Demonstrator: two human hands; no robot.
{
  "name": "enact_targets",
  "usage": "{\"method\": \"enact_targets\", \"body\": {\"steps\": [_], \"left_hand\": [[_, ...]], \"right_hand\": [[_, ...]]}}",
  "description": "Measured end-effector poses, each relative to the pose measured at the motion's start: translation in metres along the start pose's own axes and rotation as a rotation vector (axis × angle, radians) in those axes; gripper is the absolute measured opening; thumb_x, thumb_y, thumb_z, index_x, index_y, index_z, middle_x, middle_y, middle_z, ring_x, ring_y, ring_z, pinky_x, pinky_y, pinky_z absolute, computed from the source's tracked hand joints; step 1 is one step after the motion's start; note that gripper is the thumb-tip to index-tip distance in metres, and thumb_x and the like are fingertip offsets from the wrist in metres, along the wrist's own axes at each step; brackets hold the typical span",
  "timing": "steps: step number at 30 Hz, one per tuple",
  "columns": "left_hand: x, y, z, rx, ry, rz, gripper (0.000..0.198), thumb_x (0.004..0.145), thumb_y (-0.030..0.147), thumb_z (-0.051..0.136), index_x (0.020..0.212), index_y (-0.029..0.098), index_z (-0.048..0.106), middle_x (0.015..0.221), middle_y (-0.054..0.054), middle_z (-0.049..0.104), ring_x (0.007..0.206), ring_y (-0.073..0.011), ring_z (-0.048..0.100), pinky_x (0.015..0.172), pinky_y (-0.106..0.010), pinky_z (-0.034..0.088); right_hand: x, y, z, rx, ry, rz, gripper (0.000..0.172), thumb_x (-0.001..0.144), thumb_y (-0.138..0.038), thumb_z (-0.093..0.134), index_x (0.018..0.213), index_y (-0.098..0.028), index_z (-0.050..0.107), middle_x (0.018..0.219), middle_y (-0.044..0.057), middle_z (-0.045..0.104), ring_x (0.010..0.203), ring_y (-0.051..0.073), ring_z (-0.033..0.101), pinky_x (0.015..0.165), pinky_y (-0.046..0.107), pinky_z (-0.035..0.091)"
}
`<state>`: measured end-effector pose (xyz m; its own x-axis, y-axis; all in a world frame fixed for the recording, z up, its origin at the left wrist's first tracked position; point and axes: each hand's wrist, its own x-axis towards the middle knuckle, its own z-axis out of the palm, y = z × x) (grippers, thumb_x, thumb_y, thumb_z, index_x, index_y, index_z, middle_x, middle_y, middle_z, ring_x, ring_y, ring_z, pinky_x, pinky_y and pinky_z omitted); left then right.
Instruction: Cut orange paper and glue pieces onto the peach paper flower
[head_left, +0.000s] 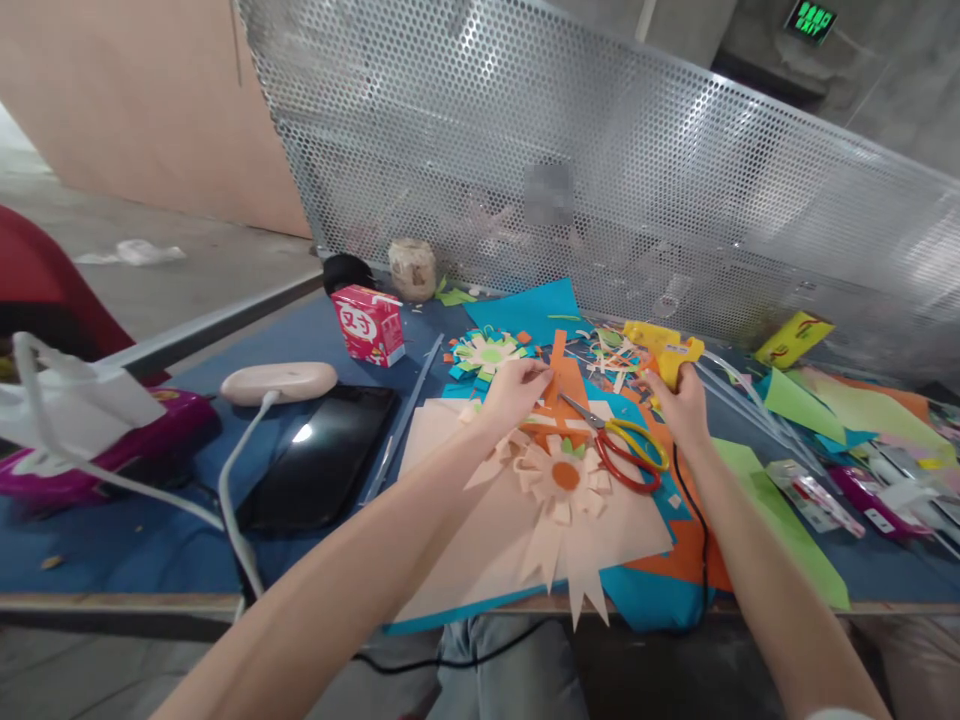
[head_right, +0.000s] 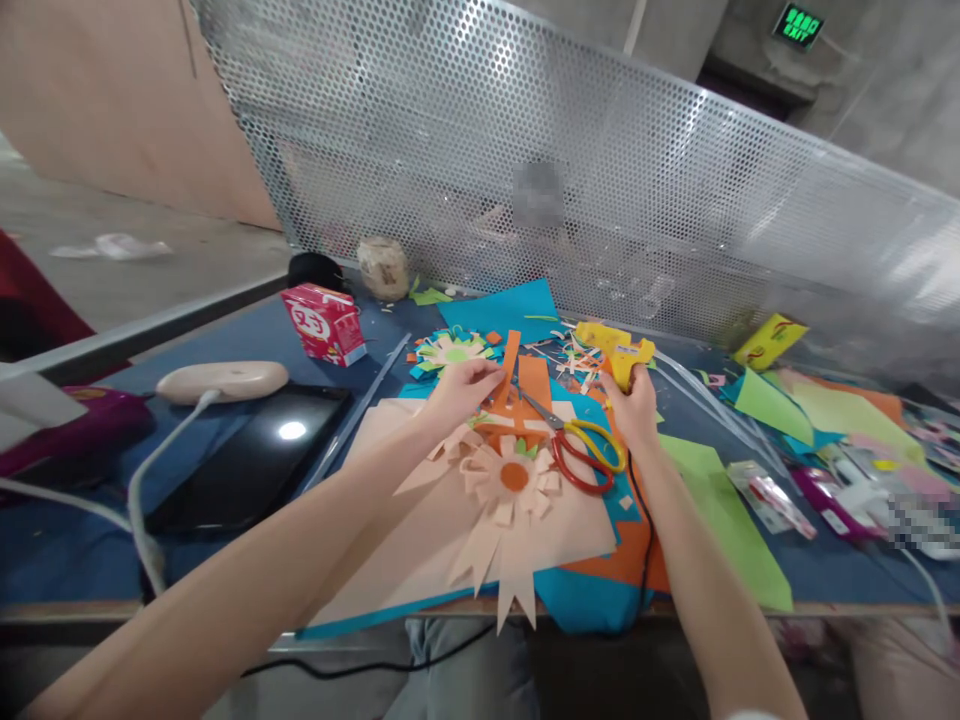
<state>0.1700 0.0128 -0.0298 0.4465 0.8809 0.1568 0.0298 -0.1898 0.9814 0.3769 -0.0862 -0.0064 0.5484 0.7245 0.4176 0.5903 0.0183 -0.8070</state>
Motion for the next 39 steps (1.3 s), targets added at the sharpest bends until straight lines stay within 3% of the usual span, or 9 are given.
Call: {"method": "enact_targets", "body": {"steps": [3,7,13,19,24,30,39], "left_hand": [[0.002,-0.001,-0.002,-0.113,0.034,-0.083,0.009,0.076,0.024,0.051,0.078,0.017,0.056,0.071,-0.003,0.065,0.064,-0.0138,0.062,0.048,-0.021,0.047],[0.008,-0.002,-0.009,-0.142,0.16,-0.089,0.01,0.074,0.024,0.055,0.078,0.016,0.054,0.072,-0.003,0.065,0.067,-0.014,0.062,0.053,-0.022,0.049],[0.009,0.003,-0.019,-0.155,0.302,-0.035,0.011,0.072,0.026,0.057,0.071,0.015,0.056,0.07,-0.002,0.063,0.065,-0.0117,0.058,0.058,-0.022,0.048],[0.004,0.004,-0.016,-0.282,0.3,-0.088,0.014,0.065,0.026,0.064,0.066,0.015,0.056,0.064,0.001,0.058,0.06,-0.0102,0.054,0.053,-0.021,0.044],[0.004,0.0,-0.014,-0.363,0.265,-0.087,0.022,0.058,0.033,0.07,0.063,0.016,0.057,0.067,-0.001,0.061,0.063,-0.0125,0.057,0.051,-0.021,0.04],[0.005,0.001,-0.015,-0.355,0.255,-0.102,0.017,0.061,0.029,0.067,0.062,0.015,0.057,0.066,-0.002,0.061,0.065,-0.0126,0.058,0.051,-0.02,0.038],[0.009,-0.007,-0.016,-0.324,0.237,-0.046,0.02,0.06,0.031,0.07,0.062,0.015,0.057,0.063,-0.002,0.061,0.066,-0.014,0.059,0.051,-0.021,0.04]], "right_hand": [[-0.011,-0.007,0.002,-0.036,-0.098,-0.033,0.029,0.068,-0.043,0.055,0.084,-0.022,0.044,0.065,0.002,0.063,0.049,0.018,0.057,0.051,0.032,0.047],[-0.025,-0.014,0.01,-0.08,-0.197,-0.081,0.023,0.07,-0.04,0.052,0.084,-0.023,0.046,0.07,0.003,0.064,0.054,0.018,0.058,0.064,0.035,0.05],[-0.031,-0.01,0.018,-0.246,-0.187,-0.237,0.028,0.074,-0.037,0.05,0.094,-0.018,0.052,0.097,0.012,0.065,0.091,0.025,0.061,0.08,0.037,0.046],[-0.036,-0.001,0.024,-0.32,-0.216,-0.276,0.032,0.077,-0.039,0.048,0.101,-0.018,0.051,0.096,0.013,0.065,0.088,0.027,0.061,0.072,0.036,0.047],[-0.042,-0.003,0.026,-0.427,-0.221,-0.314,0.035,0.077,-0.043,0.048,0.101,-0.017,0.052,0.086,0.012,0.066,0.075,0.027,0.062,0.06,0.033,0.045],[-0.045,-0.01,0.026,-0.623,-0.212,-0.304,0.029,0.074,-0.04,0.05,0.092,-0.018,0.055,0.078,0.01,0.065,0.068,0.025,0.062,0.055,0.029,0.04],[-0.046,-0.011,0.025,-0.652,-0.236,-0.274,0.03,0.073,-0.038,0.049,0.094,-0.017,0.053,0.078,0.008,0.065,0.065,0.022,0.06,0.053,0.027,0.037]]}}
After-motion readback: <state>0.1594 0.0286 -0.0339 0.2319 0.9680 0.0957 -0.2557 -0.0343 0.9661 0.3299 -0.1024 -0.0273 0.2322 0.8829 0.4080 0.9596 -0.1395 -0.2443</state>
